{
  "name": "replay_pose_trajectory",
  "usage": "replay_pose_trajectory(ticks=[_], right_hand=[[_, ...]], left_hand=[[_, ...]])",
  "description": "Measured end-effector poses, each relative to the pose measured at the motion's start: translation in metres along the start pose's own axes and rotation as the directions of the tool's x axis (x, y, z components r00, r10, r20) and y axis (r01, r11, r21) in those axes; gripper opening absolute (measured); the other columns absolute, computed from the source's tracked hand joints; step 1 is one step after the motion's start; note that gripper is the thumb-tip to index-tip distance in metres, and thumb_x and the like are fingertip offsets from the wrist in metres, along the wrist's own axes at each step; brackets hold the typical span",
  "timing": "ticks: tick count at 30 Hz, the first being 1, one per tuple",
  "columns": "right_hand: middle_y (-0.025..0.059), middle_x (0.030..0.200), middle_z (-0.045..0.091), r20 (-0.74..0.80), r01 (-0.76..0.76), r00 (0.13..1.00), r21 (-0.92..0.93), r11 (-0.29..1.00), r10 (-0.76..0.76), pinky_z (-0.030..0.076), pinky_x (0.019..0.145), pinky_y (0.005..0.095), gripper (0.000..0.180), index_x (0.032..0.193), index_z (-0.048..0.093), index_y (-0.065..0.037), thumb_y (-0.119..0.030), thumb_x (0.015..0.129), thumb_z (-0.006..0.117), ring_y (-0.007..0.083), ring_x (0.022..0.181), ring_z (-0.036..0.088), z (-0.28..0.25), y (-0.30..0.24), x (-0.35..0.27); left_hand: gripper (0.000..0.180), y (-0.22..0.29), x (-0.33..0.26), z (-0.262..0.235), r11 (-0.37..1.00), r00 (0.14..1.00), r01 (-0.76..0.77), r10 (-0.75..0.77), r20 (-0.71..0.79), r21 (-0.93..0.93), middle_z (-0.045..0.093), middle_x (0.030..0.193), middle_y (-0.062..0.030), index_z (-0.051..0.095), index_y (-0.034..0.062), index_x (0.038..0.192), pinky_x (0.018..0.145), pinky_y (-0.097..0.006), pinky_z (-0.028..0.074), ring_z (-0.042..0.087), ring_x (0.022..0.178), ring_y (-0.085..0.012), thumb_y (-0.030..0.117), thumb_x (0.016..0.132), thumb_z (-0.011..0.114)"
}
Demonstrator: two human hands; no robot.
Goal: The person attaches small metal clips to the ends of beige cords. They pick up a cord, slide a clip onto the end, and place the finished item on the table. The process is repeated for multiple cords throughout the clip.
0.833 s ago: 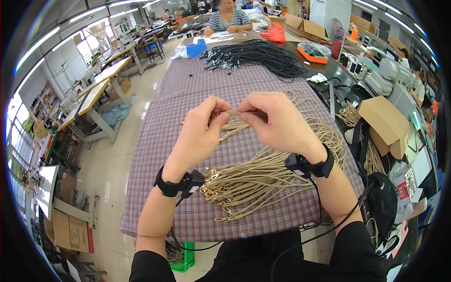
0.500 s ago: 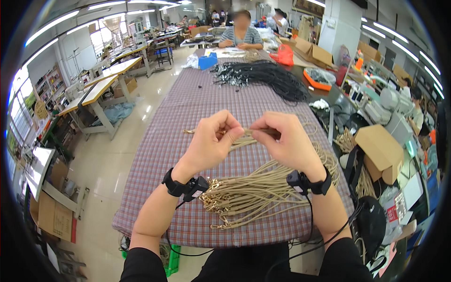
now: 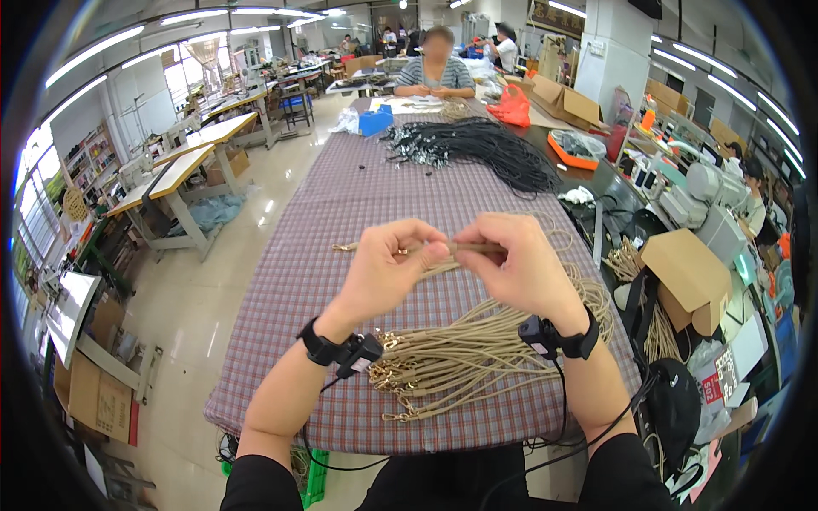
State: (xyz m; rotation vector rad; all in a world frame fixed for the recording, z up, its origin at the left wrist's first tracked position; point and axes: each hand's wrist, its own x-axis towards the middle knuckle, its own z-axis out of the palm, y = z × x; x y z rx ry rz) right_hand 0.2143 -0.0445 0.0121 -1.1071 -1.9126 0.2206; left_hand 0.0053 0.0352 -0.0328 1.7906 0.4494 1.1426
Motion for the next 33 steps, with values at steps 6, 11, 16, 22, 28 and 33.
replay_pose_trajectory(ticks=[6, 11, 16, 22, 28, 33], right_hand=[[0.015, 0.085, 0.077, -0.088, -0.094, 0.991, 0.119, 0.988, 0.105, 0.057, 0.07, 0.0333, 0.012, 0.101, 0.075, 0.004, -0.001, 0.091, 0.077, 0.0221, 0.077, 0.076, 0.003, 0.018, -0.002], [0.0104, 0.083, 0.076, -0.034, -0.045, 0.998, 0.029, 0.999, 0.046, 0.055, 0.068, 0.0304, 0.013, 0.103, 0.076, 0.004, -0.005, 0.094, 0.078, 0.0131, 0.072, 0.067, 0.017, 0.019, 0.006], [-0.0026, 0.093, 0.067, -0.085, -0.012, 0.996, 0.086, 0.996, 0.019, 0.046, 0.077, 0.0231, 0.012, 0.111, 0.073, 0.004, -0.005, 0.105, 0.068, 0.0057, 0.086, 0.059, 0.021, 0.065, -0.007], [-0.0055, 0.092, 0.063, 0.021, -0.102, 0.995, 0.044, 0.994, 0.101, 0.039, 0.072, 0.0197, 0.012, 0.111, 0.072, 0.003, -0.008, 0.108, 0.068, 0.0019, 0.082, 0.052, -0.005, 0.072, -0.011], [-0.0023, 0.085, 0.072, -0.049, -0.093, 0.994, 0.024, 0.995, 0.094, 0.046, 0.065, 0.0256, 0.012, 0.104, 0.079, 0.002, -0.008, 0.1, 0.074, 0.0051, 0.077, 0.06, 0.028, 0.024, 0.006], [-0.0003, 0.076, 0.069, 0.032, -0.257, 0.966, 0.223, 0.94, 0.256, 0.044, 0.06, 0.0253, 0.012, 0.101, 0.078, 0.005, -0.005, 0.096, 0.077, 0.004, 0.067, 0.055, 0.008, 0.022, -0.001]], left_hand=[[0.019, 0.009, 0.008, -0.01, 0.999, 0.999, 0.021, -0.019, 0.046, -0.04, 0.059, 0.081, 0.0046, 0.068, 0.0005, 0.122, 0.063, -0.026, 0.042, 0.049, 0.072, -0.0046, 0.016, 0.113, 0.06], [0.022, 0.002, -0.001, -0.022, 0.987, 0.999, -0.029, 0.021, 0.05, 0.157, 0.061, 0.086, 0.0059, 0.067, 0.0043, 0.13, 0.068, -0.022, 0.043, 0.052, 0.077, -0.0022, 0.015, 0.111, 0.064], [0.017, -0.011, -0.004, -0.01, 0.776, 0.912, -0.358, 0.41, 0.016, 0.519, 0.069, 0.084, -0.0266, 0.068, -0.0022, 0.09, 0.07, -0.051, 0.053, 0.068, 0.083, -0.048, 0.014, 0.093, 0.072], [0.016, -0.014, 0.007, 0.004, 0.833, 0.908, -0.383, 0.42, -0.004, 0.4, 0.07, 0.081, -0.0235, 0.068, 0.0001, 0.083, 0.071, -0.053, 0.053, 0.069, 0.084, -0.0475, 0.015, 0.087, 0.074], [0.012, 0.001, -0.008, -0.018, 0.89, 0.975, -0.21, 0.221, 0.019, 0.405, 0.067, 0.081, -0.0157, 0.07, -0.0023, 0.104, 0.065, -0.037, 0.05, 0.061, 0.07, -0.0201, 0.01, 0.102, 0.07], [0.011, 0.012, 0.0, -0.006, 0.965, 0.996, 0.008, -0.03, 0.078, 0.264, 0.068, 0.092, 0.0014, 0.069, -0.0018, 0.113, 0.069, -0.023, 0.048, 0.057, 0.08, -0.0029, 0.007, 0.107, 0.067]])
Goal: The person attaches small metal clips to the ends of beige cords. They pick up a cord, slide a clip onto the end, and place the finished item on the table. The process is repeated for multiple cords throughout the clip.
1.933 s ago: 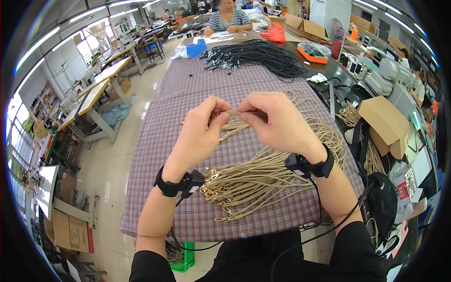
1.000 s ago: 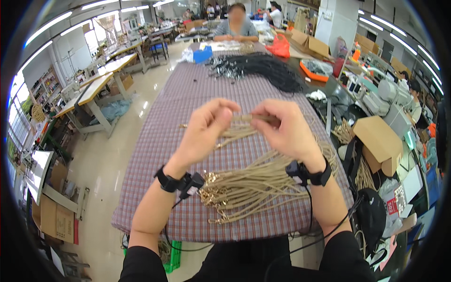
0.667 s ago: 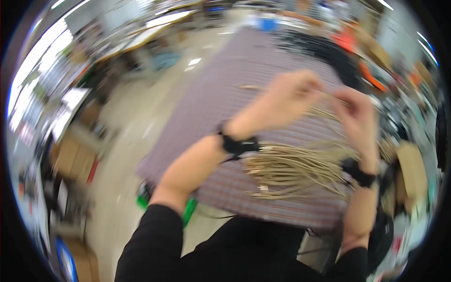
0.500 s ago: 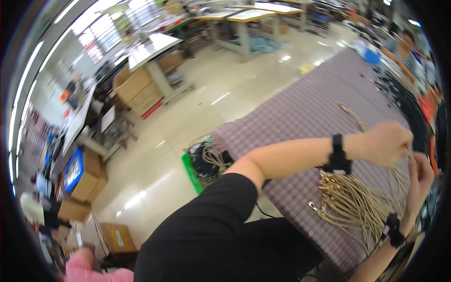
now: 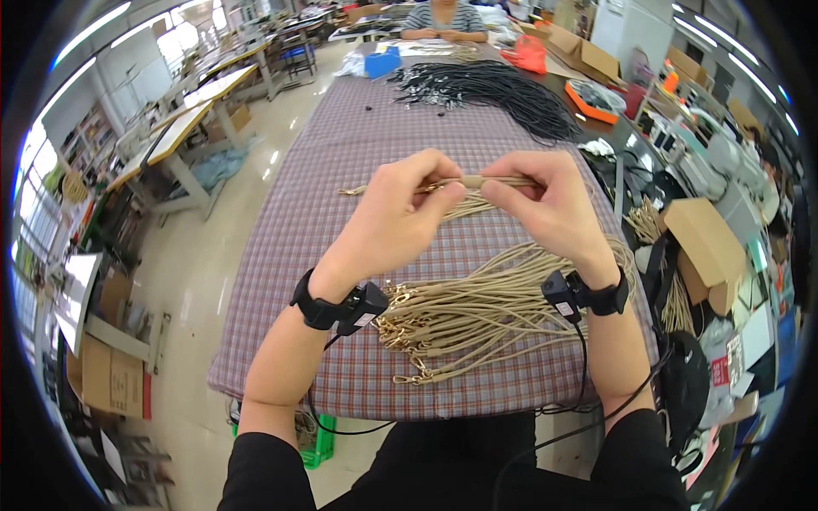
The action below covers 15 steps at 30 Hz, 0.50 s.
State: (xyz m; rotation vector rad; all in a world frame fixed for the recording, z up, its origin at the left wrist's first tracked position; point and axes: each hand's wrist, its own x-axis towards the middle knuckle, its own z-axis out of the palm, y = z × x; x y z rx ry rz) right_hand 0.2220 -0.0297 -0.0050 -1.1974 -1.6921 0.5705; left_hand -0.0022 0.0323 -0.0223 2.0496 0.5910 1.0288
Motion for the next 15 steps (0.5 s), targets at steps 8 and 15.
replay_pose_trajectory(ticks=[8, 15], right_hand=[[0.0038, 0.073, 0.069, 0.067, 0.039, 0.997, 0.03, 0.999, -0.041, 0.048, 0.061, 0.0288, 0.012, 0.101, 0.077, 0.005, -0.005, 0.096, 0.076, 0.0075, 0.066, 0.059, -0.008, -0.013, -0.004], [0.0082, 0.074, 0.071, 0.084, 0.137, 0.987, 0.031, 0.99, -0.14, 0.049, 0.062, 0.0314, 0.011, 0.102, 0.078, 0.003, -0.006, 0.095, 0.077, 0.0127, 0.065, 0.061, -0.006, -0.022, -0.008]], left_hand=[[0.014, -0.016, 0.006, -0.01, 0.966, 0.992, 0.064, -0.034, 0.125, -0.25, 0.071, 0.098, 0.0011, 0.068, -0.0008, 0.118, 0.076, -0.024, 0.052, 0.062, 0.087, -0.0041, 0.01, 0.109, 0.065], [0.016, -0.034, 0.007, -0.01, 0.839, 0.972, 0.148, -0.025, 0.234, -0.524, 0.066, 0.093, 0.0053, 0.068, 0.0054, 0.12, 0.066, -0.023, 0.042, 0.053, 0.076, -0.0033, 0.019, 0.111, 0.067]])
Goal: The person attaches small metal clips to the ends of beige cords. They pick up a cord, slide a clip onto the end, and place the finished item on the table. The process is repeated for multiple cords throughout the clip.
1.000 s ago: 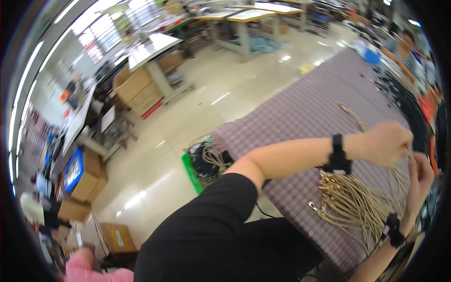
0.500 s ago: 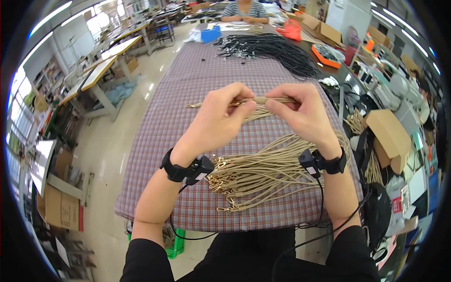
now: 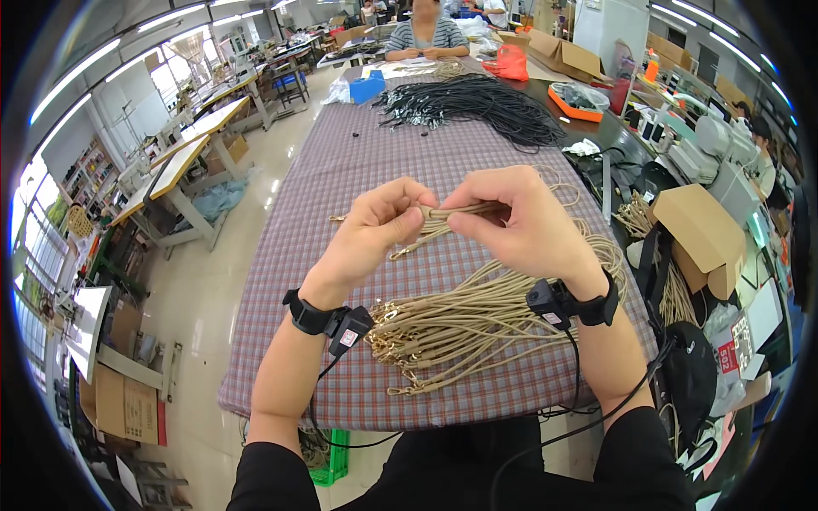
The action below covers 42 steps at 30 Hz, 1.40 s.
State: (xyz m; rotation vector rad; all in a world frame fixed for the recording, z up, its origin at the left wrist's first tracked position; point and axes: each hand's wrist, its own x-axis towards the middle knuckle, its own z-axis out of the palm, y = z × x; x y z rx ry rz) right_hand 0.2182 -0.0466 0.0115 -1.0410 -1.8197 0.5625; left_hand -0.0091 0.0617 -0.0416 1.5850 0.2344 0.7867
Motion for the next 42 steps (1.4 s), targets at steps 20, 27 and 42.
replay_pose_trajectory(ticks=[20, 27, 42], right_hand=[[0.0037, 0.077, 0.07, 0.165, -0.19, 0.968, -0.018, 0.982, 0.191, 0.05, 0.069, 0.0314, 0.015, 0.103, 0.075, 0.004, -0.011, 0.1, 0.074, 0.0098, 0.074, 0.062, -0.021, 0.03, 0.011], [0.009, 0.08, 0.075, 0.355, 0.031, 0.931, -0.32, 0.947, 0.089, 0.054, 0.07, 0.0358, 0.011, 0.098, 0.078, 0.001, -0.009, 0.093, 0.076, 0.0203, 0.07, 0.068, -0.022, 0.037, 0.005], [0.0134, 0.102, 0.081, 0.489, 0.05, 0.851, -0.442, 0.896, 0.194, 0.061, 0.087, 0.0429, 0.046, 0.127, 0.077, -0.004, -0.029, 0.089, 0.084, 0.0331, 0.094, 0.078, -0.006, 0.024, 0.002]], left_hand=[[0.04, 0.038, -0.013, 0.022, 0.982, 0.999, -0.041, 0.043, -0.007, 0.183, 0.062, 0.102, 0.0017, 0.049, 0.0024, 0.144, 0.082, -0.023, 0.044, 0.055, 0.094, -0.0054, 0.013, 0.108, 0.066], [0.02, 0.043, -0.017, 0.01, 0.347, 0.997, -0.011, -0.073, 0.039, 0.938, 0.075, 0.081, -0.0158, 0.072, -0.0012, 0.114, 0.072, -0.045, 0.055, 0.073, 0.076, -0.0328, 0.01, 0.097, 0.072], [0.041, -0.112, -0.022, -0.07, -0.052, 0.989, 0.09, 0.124, -0.083, 0.995, 0.071, 0.135, -0.0233, 0.072, 0.0043, 0.135, 0.108, -0.05, 0.053, 0.066, 0.127, -0.0412, 0.019, 0.096, 0.077]])
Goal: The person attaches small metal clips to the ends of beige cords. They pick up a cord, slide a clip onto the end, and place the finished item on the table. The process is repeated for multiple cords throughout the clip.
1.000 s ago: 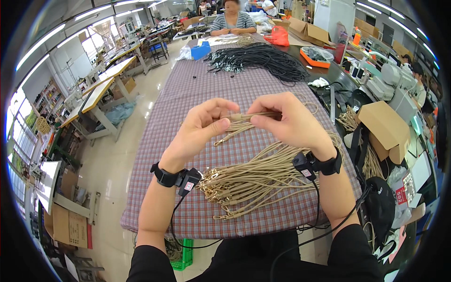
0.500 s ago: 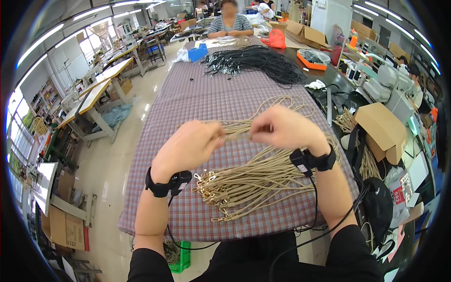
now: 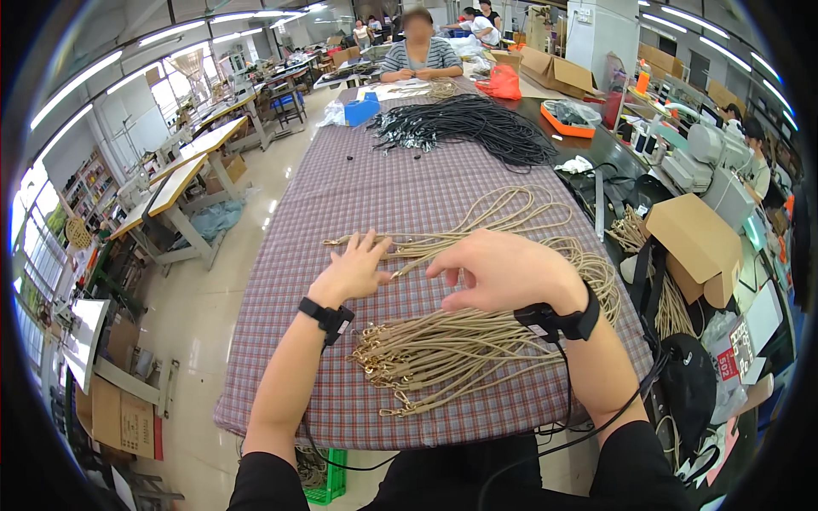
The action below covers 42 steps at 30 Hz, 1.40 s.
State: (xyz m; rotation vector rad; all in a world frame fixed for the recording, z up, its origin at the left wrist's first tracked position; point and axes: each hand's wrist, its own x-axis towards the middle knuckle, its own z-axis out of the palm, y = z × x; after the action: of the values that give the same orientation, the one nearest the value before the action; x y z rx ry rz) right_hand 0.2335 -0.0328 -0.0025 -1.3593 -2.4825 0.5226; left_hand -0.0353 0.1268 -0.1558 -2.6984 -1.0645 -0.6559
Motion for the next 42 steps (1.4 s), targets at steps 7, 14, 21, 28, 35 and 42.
replay_pose_trajectory(ticks=[7, 14, 21, 28, 35, 42], right_hand=[[0.0128, 0.098, 0.079, 0.029, 0.059, 0.998, 0.039, 0.998, -0.06, 0.06, 0.082, 0.0429, 0.047, 0.129, 0.076, -0.005, -0.031, 0.091, 0.084, 0.0302, 0.09, 0.076, 0.0, -0.004, -0.007], [0.0111, 0.108, 0.077, -0.293, 0.327, 0.892, -0.11, 0.939, -0.345, 0.059, 0.078, 0.0426, 0.065, 0.147, 0.065, -0.008, -0.027, 0.09, 0.087, 0.0306, 0.078, 0.07, 0.02, 0.023, 0.012], [0.009, 0.104, 0.079, -0.641, 0.452, 0.751, 0.326, 0.83, -0.158, 0.056, 0.071, 0.0322, 0.099, 0.168, 0.038, -0.002, -0.052, 0.093, 0.079, 0.0149, 0.071, 0.066, -0.019, -0.023, -0.011], [0.0078, 0.09, 0.074, -0.613, 0.448, 0.789, 0.55, 0.705, -0.023, 0.049, 0.06, 0.0264, 0.118, 0.169, 0.031, 0.004, -0.08, 0.089, 0.051, 0.0107, 0.06, 0.061, -0.038, -0.06, -0.069], [0.0061, 0.072, 0.068, -0.691, 0.406, 0.72, 0.499, 0.765, 0.069, 0.045, 0.054, 0.0242, 0.132, 0.169, 0.027, 0.008, -0.094, 0.085, 0.026, 0.0101, 0.052, 0.057, -0.04, -0.08, -0.089], [0.0041, 0.055, 0.061, -0.722, 0.369, 0.68, 0.483, 0.794, 0.124, 0.041, 0.049, 0.0221, 0.146, 0.168, 0.024, 0.012, -0.104, 0.083, 0.003, 0.0093, 0.044, 0.053, -0.042, -0.088, -0.085]], left_hand=[[0.016, -0.014, 0.025, -0.008, 0.978, 0.929, 0.161, -0.106, 0.354, -0.13, 0.071, 0.122, -0.0158, 0.075, 0.0016, 0.11, 0.1, -0.051, 0.056, 0.065, 0.121, -0.0378, 0.008, 0.096, 0.071], [0.014, -0.03, 0.022, -0.006, 0.98, 0.945, 0.133, -0.08, 0.316, -0.151, 0.069, 0.111, -0.0152, 0.071, 0.0018, 0.101, 0.097, -0.049, 0.056, 0.065, 0.11, -0.0372, 0.003, 0.088, 0.075], [0.052, -0.045, 0.012, -0.003, 0.967, 0.943, 0.256, -0.248, 0.222, -0.006, 0.061, 0.145, -0.0222, 0.058, 0.0021, 0.146, 0.112, -0.062, 0.051, 0.054, 0.141, -0.046, 0.018, 0.1, 0.074], [0.066, -0.048, 0.017, 0.003, 0.91, 0.766, 0.404, -0.391, 0.51, 0.09, 0.038, 0.171, -0.027, 0.043, 0.0033, 0.164, 0.124, -0.066, 0.039, 0.03, 0.157, -0.0592, 0.039, 0.11, 0.059], [0.05, -0.052, 0.017, -0.005, 0.93, 0.802, 0.361, -0.35, 0.485, 0.075, 0.058, 0.153, -0.0267, 0.061, 0.0032, 0.148, 0.114, -0.057, 0.052, 0.056, 0.14, -0.0512, 0.027, 0.104, 0.067], [0.02, -0.093, 0.006, -0.019, 0.94, 0.884, 0.339, -0.328, 0.334, 0.025, 0.078, 0.102, -0.0239, 0.079, 0.0034, 0.105, 0.09, -0.052, 0.058, 0.074, 0.101, -0.044, 0.004, 0.088, 0.07]])
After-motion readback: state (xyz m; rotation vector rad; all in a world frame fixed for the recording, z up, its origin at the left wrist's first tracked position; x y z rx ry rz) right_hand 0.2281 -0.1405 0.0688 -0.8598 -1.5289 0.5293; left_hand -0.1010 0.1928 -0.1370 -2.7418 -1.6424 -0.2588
